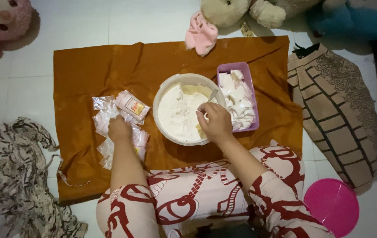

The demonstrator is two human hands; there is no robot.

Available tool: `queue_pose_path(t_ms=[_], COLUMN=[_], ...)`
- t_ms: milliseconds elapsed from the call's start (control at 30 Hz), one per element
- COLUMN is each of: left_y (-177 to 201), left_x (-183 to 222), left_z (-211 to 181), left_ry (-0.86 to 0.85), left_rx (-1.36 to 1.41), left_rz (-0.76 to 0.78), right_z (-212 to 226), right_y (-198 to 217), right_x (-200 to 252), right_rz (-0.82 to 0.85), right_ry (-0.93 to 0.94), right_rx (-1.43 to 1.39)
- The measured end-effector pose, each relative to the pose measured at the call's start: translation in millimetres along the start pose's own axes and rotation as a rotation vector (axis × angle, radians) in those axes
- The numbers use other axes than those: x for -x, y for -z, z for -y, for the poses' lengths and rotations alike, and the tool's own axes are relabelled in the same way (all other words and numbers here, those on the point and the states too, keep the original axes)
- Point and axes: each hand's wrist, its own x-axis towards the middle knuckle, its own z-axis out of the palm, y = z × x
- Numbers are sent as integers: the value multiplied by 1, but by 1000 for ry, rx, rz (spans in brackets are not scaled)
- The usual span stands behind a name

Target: Filling small plastic packets with white powder and solid food items using a spoon and manual placement.

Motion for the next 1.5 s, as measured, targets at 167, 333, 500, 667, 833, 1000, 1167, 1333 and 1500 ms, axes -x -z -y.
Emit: queue_pose_path(t_ms=[167,333,500,667,833,1000,1167,1333,1500], left_y=[-21,12,18,55,112,139,131,115,98], left_x=[-10,2,-13,-15,53,192,215,201,192], left_z=[12,-8,-8,-15,-91,-184,-212,-214,-214], left_ry=[-12,62,176,201,-253,-469,-634,-590,-531], left_rx=[-47,54,377,832,1262,1579,1392,1178,1264], left_rz=[-60,-146,-342,-587,-800,-128,-6,83,196], right_z=[-2,-2,-1,2,0,0,3,14,18], right_y=[-3,-2,-3,-3,-5,0,18,27,29], right_x=[2,2,3,2,4,7,12,2,-8], right_rz=[-8,-15,-41,-56,-105,-137,-112,-99,-62], right_ry=[-8,3,16,3,-1,-41,-138,-152,-113], right_rx=[22,17,21,15,-45,-223,-557,-598,-520])
